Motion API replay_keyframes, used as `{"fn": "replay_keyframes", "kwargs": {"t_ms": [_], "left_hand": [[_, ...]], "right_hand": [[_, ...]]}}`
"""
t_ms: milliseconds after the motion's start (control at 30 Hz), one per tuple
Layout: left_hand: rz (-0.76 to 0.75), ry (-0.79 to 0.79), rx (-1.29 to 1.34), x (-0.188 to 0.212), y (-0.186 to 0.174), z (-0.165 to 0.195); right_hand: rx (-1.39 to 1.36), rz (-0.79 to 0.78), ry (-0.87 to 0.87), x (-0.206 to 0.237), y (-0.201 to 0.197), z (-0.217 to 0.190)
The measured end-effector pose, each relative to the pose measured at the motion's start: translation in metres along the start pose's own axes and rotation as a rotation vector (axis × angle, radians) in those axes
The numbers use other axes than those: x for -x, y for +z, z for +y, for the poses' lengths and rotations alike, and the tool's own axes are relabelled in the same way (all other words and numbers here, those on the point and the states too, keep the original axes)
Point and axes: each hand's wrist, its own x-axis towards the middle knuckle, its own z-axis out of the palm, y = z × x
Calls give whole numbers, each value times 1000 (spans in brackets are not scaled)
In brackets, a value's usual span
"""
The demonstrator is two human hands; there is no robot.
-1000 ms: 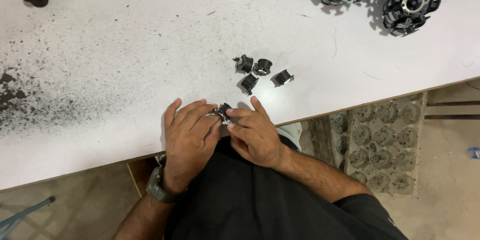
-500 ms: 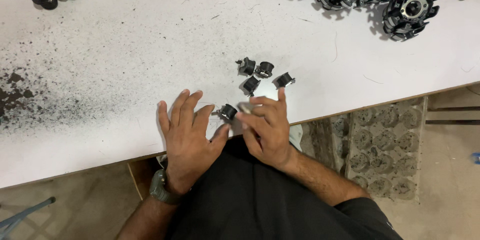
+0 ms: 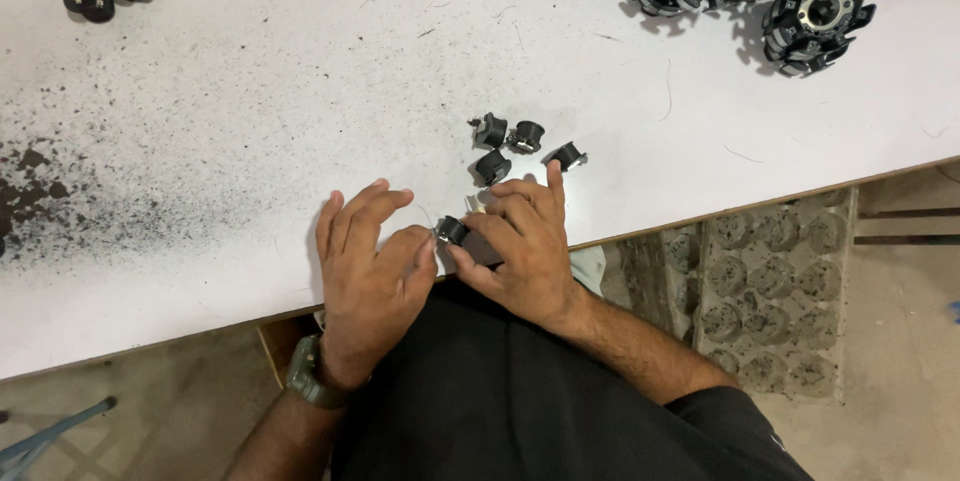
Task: The person uses a small handheld tool to scrape and smooth the surfaces of black metal parts on a white table. They handle the parts one at a time, rotating them to access different edges, and place finished pieces aside. The person also handles smaller black components in a similar manner.
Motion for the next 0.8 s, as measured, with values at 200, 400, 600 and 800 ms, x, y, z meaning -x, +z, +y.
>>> {"fn": "replay_keyframes", "kwargs": {"t_ms": [200,400,600,800], "left_hand": [[-34,35,-47,2,-3,-7],[-9,127,-103,-1,-3,-5],[-26,-12,110,-6,0,3],[-84,-172,179,-20,0,-4]], "right_hand": [[-21,-3,12,1,0,2],[-4,2,-3,-1,0,1],[-23,-36,-56,0,-2,3],[-58,-59,-96,-3,-3,2]]}}
